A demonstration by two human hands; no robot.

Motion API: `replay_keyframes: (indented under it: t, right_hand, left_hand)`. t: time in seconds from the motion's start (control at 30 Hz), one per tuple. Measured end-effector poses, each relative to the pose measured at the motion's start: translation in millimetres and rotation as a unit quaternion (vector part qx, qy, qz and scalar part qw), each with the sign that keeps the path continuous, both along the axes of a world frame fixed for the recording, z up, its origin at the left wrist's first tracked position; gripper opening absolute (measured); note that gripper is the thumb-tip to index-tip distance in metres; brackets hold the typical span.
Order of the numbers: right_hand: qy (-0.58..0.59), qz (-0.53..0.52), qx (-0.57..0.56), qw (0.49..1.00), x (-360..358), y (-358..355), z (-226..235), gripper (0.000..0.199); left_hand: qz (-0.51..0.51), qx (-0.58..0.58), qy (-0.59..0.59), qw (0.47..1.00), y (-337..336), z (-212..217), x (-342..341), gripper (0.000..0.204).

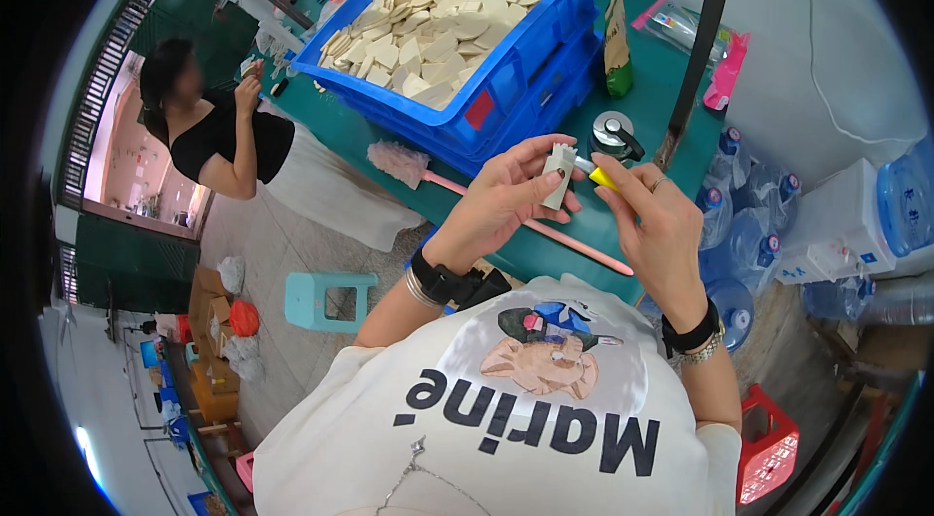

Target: The person trims small white plastic pieces using yellow-handled scissors and places them into a blue bin. The person also moves a plastic bag and handles flat white pieces in a separate bin while another person works nearby.

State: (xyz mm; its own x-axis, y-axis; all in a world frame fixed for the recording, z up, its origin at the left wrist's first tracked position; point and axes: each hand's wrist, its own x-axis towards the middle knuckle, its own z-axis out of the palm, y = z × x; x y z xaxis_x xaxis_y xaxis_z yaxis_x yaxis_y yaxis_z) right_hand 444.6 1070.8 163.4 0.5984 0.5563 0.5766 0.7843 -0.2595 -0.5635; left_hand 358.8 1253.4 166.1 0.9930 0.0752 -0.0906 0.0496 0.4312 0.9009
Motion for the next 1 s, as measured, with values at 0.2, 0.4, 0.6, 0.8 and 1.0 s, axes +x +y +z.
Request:
replay_keyframes:
  t: [0.2, 0.4, 0.6, 0.8, 1.0]
  right_hand:
    - [0.022, -0.011, -0.024, 0.999, 0.0, -2.2, -1.0, 0.033]
    - [-0.001, -0.022, -0.026, 0.999, 2.0, -1.8, -3.1, 0.031]
    - [-0.007, -0.026, -0.02, 0.999, 0.5, -1.9, -7.6, 0.032]
    - [-0.033, -0.035, -0.026, 0.999, -0.1, -1.2, -9.8, 0.033]
    - [-0.046, -0.046, -0.025, 0.998, 0.2, 0.9, -9.7, 0.034]
  left_hand:
    - [-0.004, 0.007, 0.01, 1.0, -1.8, -0.5, 2.4, 0.047]
    - [0.002, 0.019, 0.013, 1.0, -2.6, 0.2, 3.2, 0.046]
    - [-0.004, 0.004, 0.024, 1.0, -3.3, 0.7, -0.5, 0.045]
    - [-0.007, -0.016, 0.033, 0.999, -1.3, -0.6, -2.2, 0.047]
    - [0.0, -0.004, 0.025, 1.0, -0.9, -1.3, -3.3, 0.047]
